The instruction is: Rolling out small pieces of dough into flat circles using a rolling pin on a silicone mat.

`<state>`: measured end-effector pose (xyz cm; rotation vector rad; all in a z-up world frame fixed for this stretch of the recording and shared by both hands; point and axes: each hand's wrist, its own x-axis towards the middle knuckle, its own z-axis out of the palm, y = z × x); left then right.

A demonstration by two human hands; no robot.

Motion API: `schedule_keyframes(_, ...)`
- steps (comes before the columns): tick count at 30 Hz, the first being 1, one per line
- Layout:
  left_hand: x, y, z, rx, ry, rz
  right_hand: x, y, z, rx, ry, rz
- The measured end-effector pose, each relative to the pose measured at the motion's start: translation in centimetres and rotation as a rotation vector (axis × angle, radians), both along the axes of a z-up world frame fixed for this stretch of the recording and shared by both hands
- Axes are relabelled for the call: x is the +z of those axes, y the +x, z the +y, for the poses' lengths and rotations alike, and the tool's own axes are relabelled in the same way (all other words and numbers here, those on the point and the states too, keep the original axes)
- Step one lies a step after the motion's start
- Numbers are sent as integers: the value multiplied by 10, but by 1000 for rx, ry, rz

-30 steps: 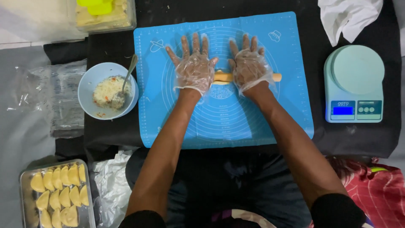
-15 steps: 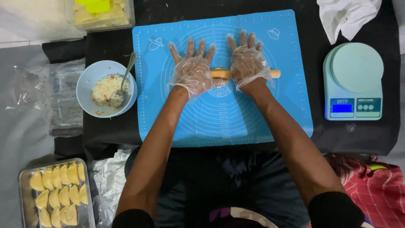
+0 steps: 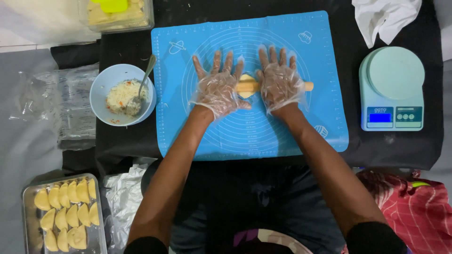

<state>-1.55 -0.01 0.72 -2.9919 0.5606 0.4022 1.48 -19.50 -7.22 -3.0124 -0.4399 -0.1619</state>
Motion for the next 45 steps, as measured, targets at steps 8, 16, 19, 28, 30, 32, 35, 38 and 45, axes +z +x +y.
schedule_keyframes(8, 23, -18, -9, 198, -183, 47, 32, -42, 9, -74, -48, 141)
schedule_keyframes(16, -17, 36, -13, 236, 5, -99, 37, 13, 18, -68, -142, 131)
schedule_keyframes(19, -24, 53, -12, 233, -20, -97, 53, 25, 22, -69, -162, 236)
schedule_keyframes(28, -32, 76, -8, 261, -68, -107, 52, 50, 25, -61, -210, 231)
schedule_keyframes(30, -36, 80, -7, 266, -77, -141, 51, 56, 26, -72, -195, 225)
schedule_keyframes(32, -32, 85, -6, 277, -76, -125, 56, 57, 29, -82, -200, 235)
schedule_keyframes(35, -34, 93, -5, 294, -69, -104, 46, 65, 27, -93, -206, 222)
schedule_keyframes(38, -37, 94, -4, 293, -79, -110, 36, 67, 24, -94, -178, 187)
schedule_keyframes(45, -26, 69, -3, 260, -68, -69, 45, 38, 29, -92, -147, 62)
